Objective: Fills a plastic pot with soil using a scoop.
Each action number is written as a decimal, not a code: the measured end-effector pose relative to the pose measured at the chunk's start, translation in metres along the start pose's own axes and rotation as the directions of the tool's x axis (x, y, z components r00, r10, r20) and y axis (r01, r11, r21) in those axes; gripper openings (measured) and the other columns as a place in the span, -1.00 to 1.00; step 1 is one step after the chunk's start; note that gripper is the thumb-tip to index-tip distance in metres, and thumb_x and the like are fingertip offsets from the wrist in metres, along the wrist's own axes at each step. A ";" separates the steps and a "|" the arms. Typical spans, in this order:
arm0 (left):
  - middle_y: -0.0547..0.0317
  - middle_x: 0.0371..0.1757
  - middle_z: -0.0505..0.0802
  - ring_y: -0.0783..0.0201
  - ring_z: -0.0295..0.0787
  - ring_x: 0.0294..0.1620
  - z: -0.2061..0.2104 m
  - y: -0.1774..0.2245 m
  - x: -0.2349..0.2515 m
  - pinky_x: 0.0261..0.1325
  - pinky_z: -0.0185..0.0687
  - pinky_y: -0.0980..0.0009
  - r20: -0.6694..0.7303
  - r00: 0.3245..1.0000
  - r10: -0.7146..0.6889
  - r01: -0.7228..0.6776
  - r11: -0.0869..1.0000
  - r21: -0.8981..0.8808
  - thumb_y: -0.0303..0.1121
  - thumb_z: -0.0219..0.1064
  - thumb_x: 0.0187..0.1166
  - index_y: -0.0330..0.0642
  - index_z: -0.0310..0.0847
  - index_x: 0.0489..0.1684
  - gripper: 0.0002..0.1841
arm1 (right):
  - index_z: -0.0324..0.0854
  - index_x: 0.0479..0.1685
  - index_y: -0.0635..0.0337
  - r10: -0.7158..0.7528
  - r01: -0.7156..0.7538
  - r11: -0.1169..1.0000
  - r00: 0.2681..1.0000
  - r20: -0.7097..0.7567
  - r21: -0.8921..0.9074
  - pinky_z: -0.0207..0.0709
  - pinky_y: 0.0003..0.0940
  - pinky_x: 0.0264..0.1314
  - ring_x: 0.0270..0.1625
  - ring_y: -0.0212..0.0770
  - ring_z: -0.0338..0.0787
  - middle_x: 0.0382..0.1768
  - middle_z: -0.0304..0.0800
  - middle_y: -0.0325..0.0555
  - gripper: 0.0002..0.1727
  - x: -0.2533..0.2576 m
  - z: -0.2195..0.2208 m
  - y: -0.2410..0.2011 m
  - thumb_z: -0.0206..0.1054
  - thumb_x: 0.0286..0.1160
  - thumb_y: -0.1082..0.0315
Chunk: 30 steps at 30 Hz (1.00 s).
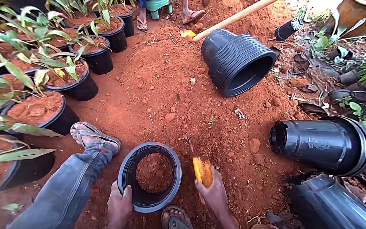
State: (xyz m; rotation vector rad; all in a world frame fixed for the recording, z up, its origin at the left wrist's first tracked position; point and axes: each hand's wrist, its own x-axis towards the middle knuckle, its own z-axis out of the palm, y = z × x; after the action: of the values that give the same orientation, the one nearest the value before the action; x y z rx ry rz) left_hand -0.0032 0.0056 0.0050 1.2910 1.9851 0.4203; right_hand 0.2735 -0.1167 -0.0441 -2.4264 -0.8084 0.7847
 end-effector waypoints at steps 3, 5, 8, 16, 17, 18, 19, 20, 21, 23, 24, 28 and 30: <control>-0.33 0.34 0.75 -0.16 0.70 0.40 -0.001 -0.002 -0.001 0.46 0.49 -0.20 0.002 1.000 0.002 -0.002 1.000 0.000 -0.41 0.20 0.64 -0.36 0.37 0.61 -0.48 | 0.35 0.68 0.36 -0.021 0.037 0.978 0.997 0.079 -0.204 0.60 0.25 0.34 0.44 0.30 0.67 0.49 0.59 0.31 0.20 -0.059 0.001 0.042 0.63 -0.06 -0.22; -0.32 0.34 0.75 -0.14 0.70 0.40 -0.001 -0.004 -0.001 0.45 0.50 -0.19 0.001 1.000 -0.003 0.003 1.000 0.000 -0.40 0.19 0.64 -0.34 0.37 0.61 -0.48 | 0.36 0.70 0.32 0.032 0.002 0.958 0.993 0.113 -0.288 0.60 0.25 0.29 0.43 0.31 0.66 0.50 0.59 0.28 0.20 -0.082 0.015 0.052 0.62 -0.05 -0.25; -0.31 0.33 0.76 -0.14 0.71 0.39 -0.001 -0.003 -0.001 0.44 0.50 -0.20 0.000 1.000 -0.003 0.003 1.000 -0.002 -0.39 0.20 0.65 -0.34 0.37 0.61 -0.48 | 0.37 0.70 0.26 0.055 -0.048 0.942 0.998 0.012 -0.331 0.65 0.19 0.22 0.41 0.25 0.69 0.49 0.60 0.22 0.19 -0.043 0.048 0.030 0.59 -0.07 -0.27; -0.36 0.32 0.76 -0.20 0.71 0.37 -0.006 -0.005 -0.002 0.44 0.50 -0.23 0.005 1.000 -0.012 0.012 1.000 0.011 -0.40 0.20 0.64 -0.36 0.35 0.64 -0.45 | 0.21 0.80 0.07 0.175 -0.150 0.910 0.984 0.030 -0.387 0.57 0.14 0.35 0.60 0.13 0.51 0.64 0.42 0.05 0.18 0.089 0.043 -0.055 0.51 0.09 -0.35; -0.39 0.32 0.75 -0.22 0.71 0.37 -0.007 -0.005 -0.002 0.44 0.50 -0.23 0.011 1.000 -0.008 0.008 1.000 0.006 -0.41 0.20 0.64 -0.38 0.34 0.64 -0.45 | 0.20 0.81 0.08 0.154 -0.137 0.911 0.988 0.013 -0.388 0.57 0.15 0.35 0.60 0.15 0.51 0.65 0.42 0.06 0.19 0.084 0.046 -0.048 0.51 0.08 -0.35; -0.40 0.32 0.75 -0.23 0.71 0.37 -0.006 -0.005 -0.001 0.44 0.50 -0.24 0.012 1.000 -0.006 0.006 1.000 0.004 -0.41 0.20 0.63 -0.39 0.33 0.64 -0.44 | 0.21 0.81 0.10 0.132 -0.128 0.914 0.991 -0.016 -0.385 0.56 0.16 0.35 0.59 0.15 0.53 0.65 0.44 0.07 0.20 0.079 0.050 -0.040 0.51 0.07 -0.35; -0.40 0.31 0.75 -0.23 0.71 0.37 -0.005 -0.005 -0.001 0.44 0.51 -0.24 0.016 1.000 -0.008 0.008 1.000 0.007 -0.40 0.20 0.63 -0.39 0.33 0.64 -0.44 | 0.22 0.80 0.12 0.116 -0.124 0.916 0.992 -0.043 -0.382 0.56 0.17 0.35 0.58 0.16 0.54 0.64 0.44 0.08 0.21 0.074 0.053 -0.033 0.51 0.05 -0.36; -0.39 0.30 0.76 -0.23 0.71 0.37 -0.004 -0.005 -0.002 0.44 0.51 -0.24 0.022 1.000 -0.014 0.014 1.000 0.015 -0.40 0.20 0.62 -0.38 0.33 0.65 -0.43 | 0.25 0.79 0.13 0.100 -0.120 0.919 0.992 -0.072 -0.375 0.56 0.18 0.33 0.56 0.18 0.56 0.63 0.46 0.10 0.21 0.072 0.056 -0.028 0.52 0.04 -0.36; -0.37 0.29 0.77 -0.22 0.72 0.36 -0.004 -0.003 -0.003 0.43 0.52 -0.24 0.025 0.999 -0.024 0.023 1.000 0.015 -0.39 0.21 0.62 -0.37 0.33 0.65 -0.43 | 0.27 0.77 0.14 0.083 -0.114 0.926 0.992 -0.100 -0.360 0.57 0.21 0.30 0.54 0.21 0.58 0.62 0.47 0.14 0.19 0.076 0.058 -0.029 0.54 0.03 -0.34; -0.36 0.27 0.78 -0.18 0.76 0.32 -0.004 0.000 -0.005 0.41 0.56 -0.22 0.024 0.999 -0.036 0.037 0.999 -0.004 -0.41 0.22 0.62 -0.37 0.33 0.64 -0.44 | 0.33 0.73 0.17 0.029 -0.082 0.939 0.987 -0.159 -0.334 0.59 0.26 0.23 0.48 0.26 0.62 0.55 0.54 0.20 0.18 0.093 0.062 -0.035 0.60 -0.02 -0.29; -0.35 0.25 0.79 -0.17 0.77 0.30 -0.004 0.001 -0.005 0.40 0.58 -0.20 0.024 0.999 -0.037 0.037 0.999 -0.016 -0.42 0.22 0.62 -0.38 0.34 0.63 -0.45 | 0.34 0.72 0.17 0.014 -0.068 0.942 0.986 -0.166 -0.329 0.59 0.27 0.23 0.48 0.27 0.62 0.54 0.54 0.20 0.18 0.103 0.062 -0.040 0.61 -0.03 -0.28; -0.32 0.22 0.81 -0.13 0.79 0.28 -0.004 0.004 -0.005 0.40 0.59 -0.14 0.033 0.999 -0.042 0.043 0.999 -0.029 -0.45 0.20 0.62 -0.39 0.33 0.63 -0.45 | 0.38 0.69 0.16 -0.103 0.045 0.958 0.976 -0.192 -0.284 0.56 0.34 0.22 0.46 0.34 0.63 0.51 0.57 0.24 0.15 0.127 0.057 -0.039 0.64 -0.07 -0.24; -0.30 0.22 0.82 -0.12 0.80 0.28 -0.004 0.006 -0.005 0.39 0.61 -0.13 0.038 0.998 -0.058 0.059 0.998 -0.028 -0.44 0.20 0.62 -0.36 0.33 0.64 -0.45 | 0.41 0.66 0.24 -0.212 0.157 0.961 0.946 -0.244 -0.227 0.55 0.39 0.23 0.45 0.39 0.64 0.50 0.59 0.29 0.16 0.122 0.053 -0.025 0.61 -0.11 -0.25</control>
State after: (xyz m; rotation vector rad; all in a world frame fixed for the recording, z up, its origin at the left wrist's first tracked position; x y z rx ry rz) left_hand -0.0010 0.0043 0.0130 1.2116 1.9733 0.3923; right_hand 0.3108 -0.0068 -0.1131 -2.5129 -1.0325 0.3060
